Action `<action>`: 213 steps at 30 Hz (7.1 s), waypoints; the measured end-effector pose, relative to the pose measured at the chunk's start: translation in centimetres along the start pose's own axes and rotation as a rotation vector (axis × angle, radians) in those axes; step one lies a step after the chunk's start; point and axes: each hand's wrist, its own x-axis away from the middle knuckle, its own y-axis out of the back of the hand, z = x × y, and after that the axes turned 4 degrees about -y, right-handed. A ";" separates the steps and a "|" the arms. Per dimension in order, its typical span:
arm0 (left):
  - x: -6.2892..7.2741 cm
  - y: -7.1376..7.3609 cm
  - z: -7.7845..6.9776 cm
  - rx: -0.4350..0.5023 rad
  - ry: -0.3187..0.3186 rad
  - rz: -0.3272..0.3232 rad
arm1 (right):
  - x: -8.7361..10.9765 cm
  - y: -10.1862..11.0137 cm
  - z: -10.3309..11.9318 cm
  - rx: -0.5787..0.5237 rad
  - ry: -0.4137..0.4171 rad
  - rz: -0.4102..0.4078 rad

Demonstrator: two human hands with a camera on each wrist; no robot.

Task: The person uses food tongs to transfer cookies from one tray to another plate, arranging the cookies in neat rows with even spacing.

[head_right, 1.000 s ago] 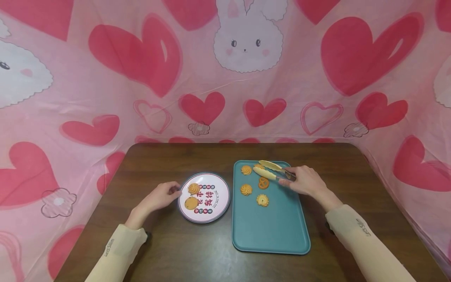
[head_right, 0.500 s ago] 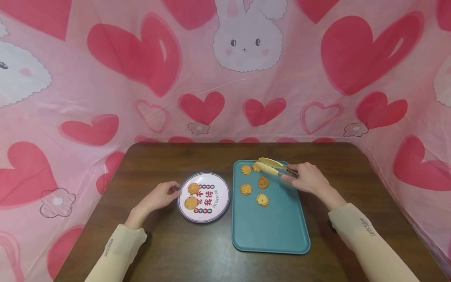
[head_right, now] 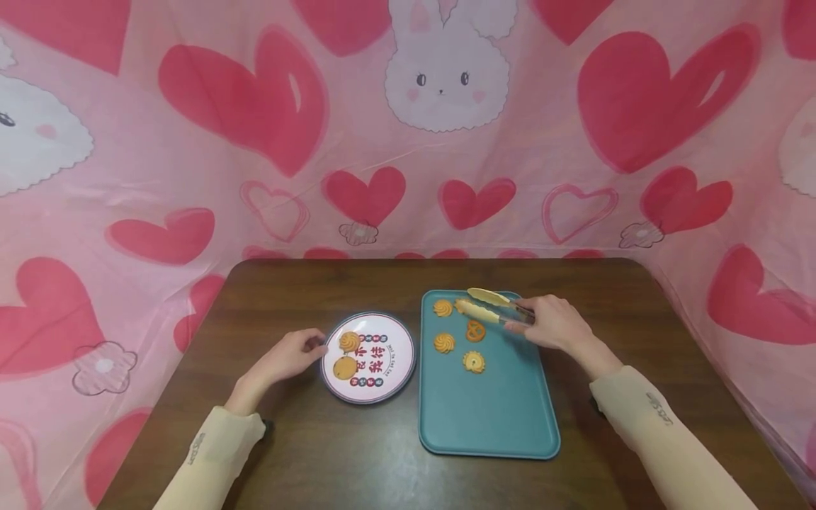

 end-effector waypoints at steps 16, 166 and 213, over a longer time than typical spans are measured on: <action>0.1 0.0 -0.2 0.001 -0.008 -0.001 | -0.8 0.0 0.4 0.031 0.007 0.062; 0.1 -0.3 -0.2 -0.008 -0.009 -0.014 | -4.9 -4.3 14.3 0.165 0.381 0.120; 0.1 -0.3 -0.1 0.001 -0.003 -0.009 | -0.8 0.8 2.1 0.122 0.235 -0.032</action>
